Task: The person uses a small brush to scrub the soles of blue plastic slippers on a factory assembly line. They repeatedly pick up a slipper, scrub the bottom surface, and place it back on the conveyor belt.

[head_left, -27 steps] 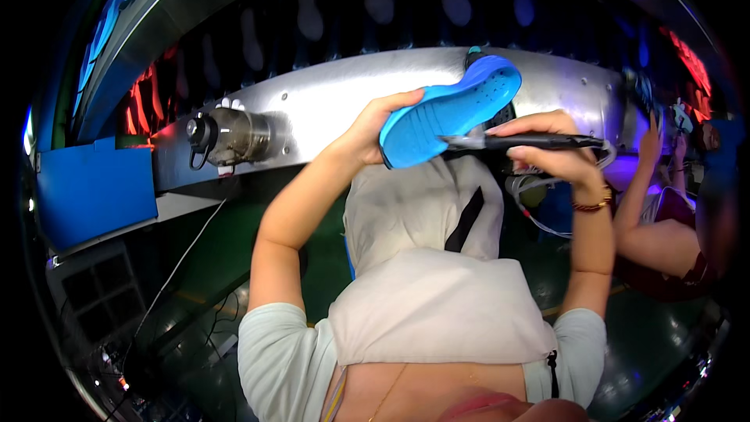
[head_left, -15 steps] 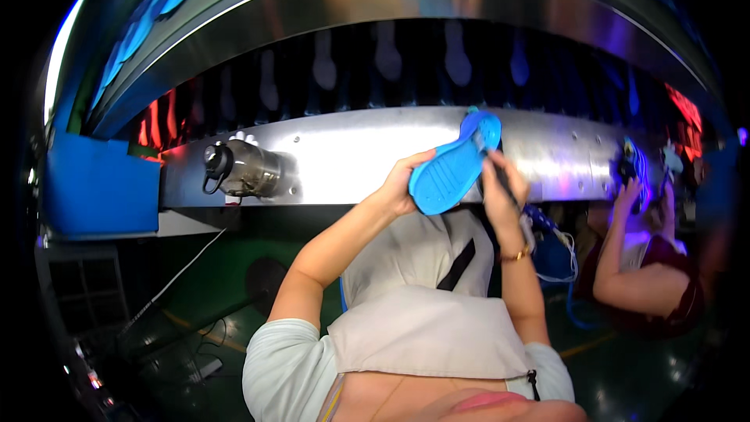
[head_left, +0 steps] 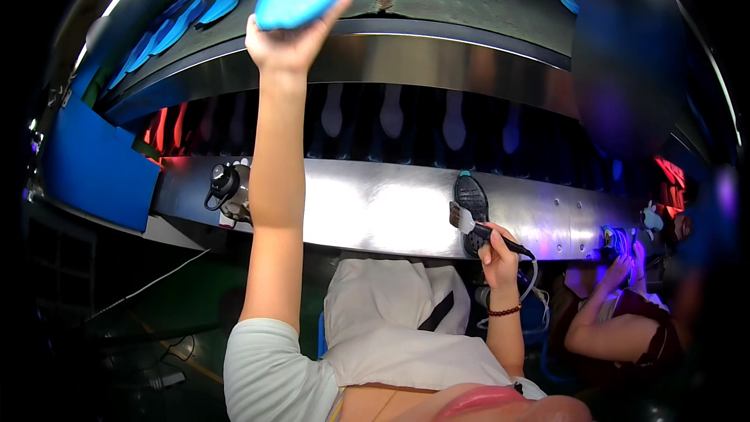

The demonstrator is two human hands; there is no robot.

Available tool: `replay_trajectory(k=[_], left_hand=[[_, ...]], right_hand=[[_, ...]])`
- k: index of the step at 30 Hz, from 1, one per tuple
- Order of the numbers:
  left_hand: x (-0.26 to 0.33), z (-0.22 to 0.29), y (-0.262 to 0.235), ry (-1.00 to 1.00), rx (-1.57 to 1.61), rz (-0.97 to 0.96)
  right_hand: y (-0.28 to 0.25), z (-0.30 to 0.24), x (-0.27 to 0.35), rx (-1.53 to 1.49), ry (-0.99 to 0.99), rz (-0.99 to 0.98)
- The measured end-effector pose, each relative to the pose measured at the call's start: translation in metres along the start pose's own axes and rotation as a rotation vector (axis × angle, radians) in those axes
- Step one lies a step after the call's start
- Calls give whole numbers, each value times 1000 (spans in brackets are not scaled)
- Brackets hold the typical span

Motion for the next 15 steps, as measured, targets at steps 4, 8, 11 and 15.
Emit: replay_trajectory(k=[4,8,11,15], left_hand=[[-19,-40,7,53,-27,463],[-58,-132,37,-143,-783,274],[-111,-179,33,-150,-1459,107],[-220,-173,-13,859,-1987,-320]], right_hand=[[-7,-5,0,-20,-40,111],[-33,-5,-1,-19,-24,252],[-43,-3,-4,-16,-6,280],[-39,3,-7,-6,61,251]])
Point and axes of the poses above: each hand's wrist, its own x-axis away from the middle knuckle, its own y-axis out of the palm, z = x × y, the point moved 3 cm from there along -x, towards the middle knuckle, and after that the axes turned 12 degrees about z, right-handed, at the moved point
